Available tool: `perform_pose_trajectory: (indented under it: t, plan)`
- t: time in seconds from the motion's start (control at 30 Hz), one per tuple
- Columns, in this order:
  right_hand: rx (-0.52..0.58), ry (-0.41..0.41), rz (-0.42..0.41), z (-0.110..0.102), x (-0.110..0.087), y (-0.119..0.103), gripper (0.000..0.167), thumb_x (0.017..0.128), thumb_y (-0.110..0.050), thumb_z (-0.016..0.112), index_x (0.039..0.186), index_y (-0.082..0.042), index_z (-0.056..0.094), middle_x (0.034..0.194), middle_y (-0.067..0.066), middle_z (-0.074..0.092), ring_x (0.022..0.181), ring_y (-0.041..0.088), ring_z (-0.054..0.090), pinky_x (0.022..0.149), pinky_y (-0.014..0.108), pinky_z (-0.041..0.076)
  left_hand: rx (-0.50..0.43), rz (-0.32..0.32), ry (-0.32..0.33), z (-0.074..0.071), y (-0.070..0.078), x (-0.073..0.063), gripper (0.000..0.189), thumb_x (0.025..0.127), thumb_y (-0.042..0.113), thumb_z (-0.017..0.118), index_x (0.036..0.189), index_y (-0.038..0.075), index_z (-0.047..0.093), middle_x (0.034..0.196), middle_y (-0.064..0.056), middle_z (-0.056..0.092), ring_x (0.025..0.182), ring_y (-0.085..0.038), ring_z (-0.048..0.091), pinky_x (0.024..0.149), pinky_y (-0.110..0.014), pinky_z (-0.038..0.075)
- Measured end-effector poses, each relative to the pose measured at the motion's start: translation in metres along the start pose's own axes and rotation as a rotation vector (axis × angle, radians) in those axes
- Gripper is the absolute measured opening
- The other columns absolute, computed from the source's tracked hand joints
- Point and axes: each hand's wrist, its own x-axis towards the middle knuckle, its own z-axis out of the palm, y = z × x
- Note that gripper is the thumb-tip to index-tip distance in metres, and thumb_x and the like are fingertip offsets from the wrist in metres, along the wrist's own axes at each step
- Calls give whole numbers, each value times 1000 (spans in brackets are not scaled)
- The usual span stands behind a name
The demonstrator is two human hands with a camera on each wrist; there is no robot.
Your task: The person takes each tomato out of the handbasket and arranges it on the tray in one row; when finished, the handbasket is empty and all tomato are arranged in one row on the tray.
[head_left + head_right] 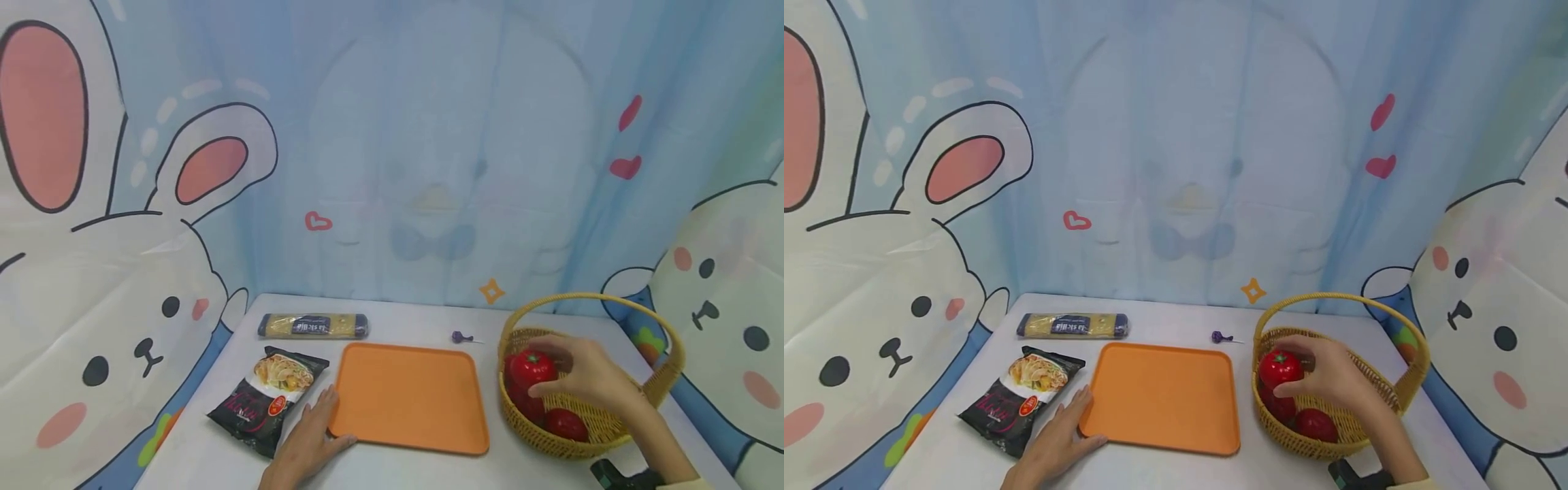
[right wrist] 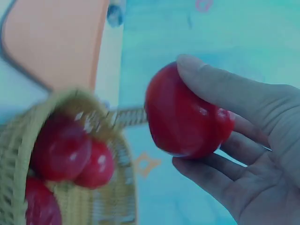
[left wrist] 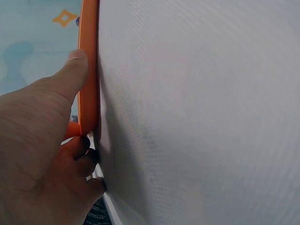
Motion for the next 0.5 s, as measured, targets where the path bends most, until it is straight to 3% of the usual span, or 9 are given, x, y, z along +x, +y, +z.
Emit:
perform_pose_trajectory:
  t: [0.13, 0.33, 0.5]
  plan:
    - [53, -17, -71, 3, -8, -27, 78, 73, -26, 102, 140, -3, 68, 133, 16, 74, 121, 41, 71, 90, 43, 68, -10, 11, 13, 1, 2, 1, 93, 93, 39, 86, 158, -11, 43, 169, -29, 36, 159, -47, 30, 131, -69, 20]
    - [95, -21, -247, 12, -16, -66, 72, 75, -29, 101, 136, -7, 71, 128, 9, 77, 114, 32, 75, 86, 35, 69, -15, -14, 22, 0, 2, 3, 92, 90, 38, 88, 156, -10, 47, 168, -28, 39, 159, -46, 32, 132, -67, 20]
    - [175, -62, -286, 22, -21, -97, 71, 76, -34, 101, 135, -9, 72, 127, 6, 78, 113, 27, 77, 83, 31, 69, -26, -40, 19, -3, 3, 3, 91, 88, 37, 91, 155, -9, 49, 165, -30, 42, 158, -47, 35, 131, -67, 22]
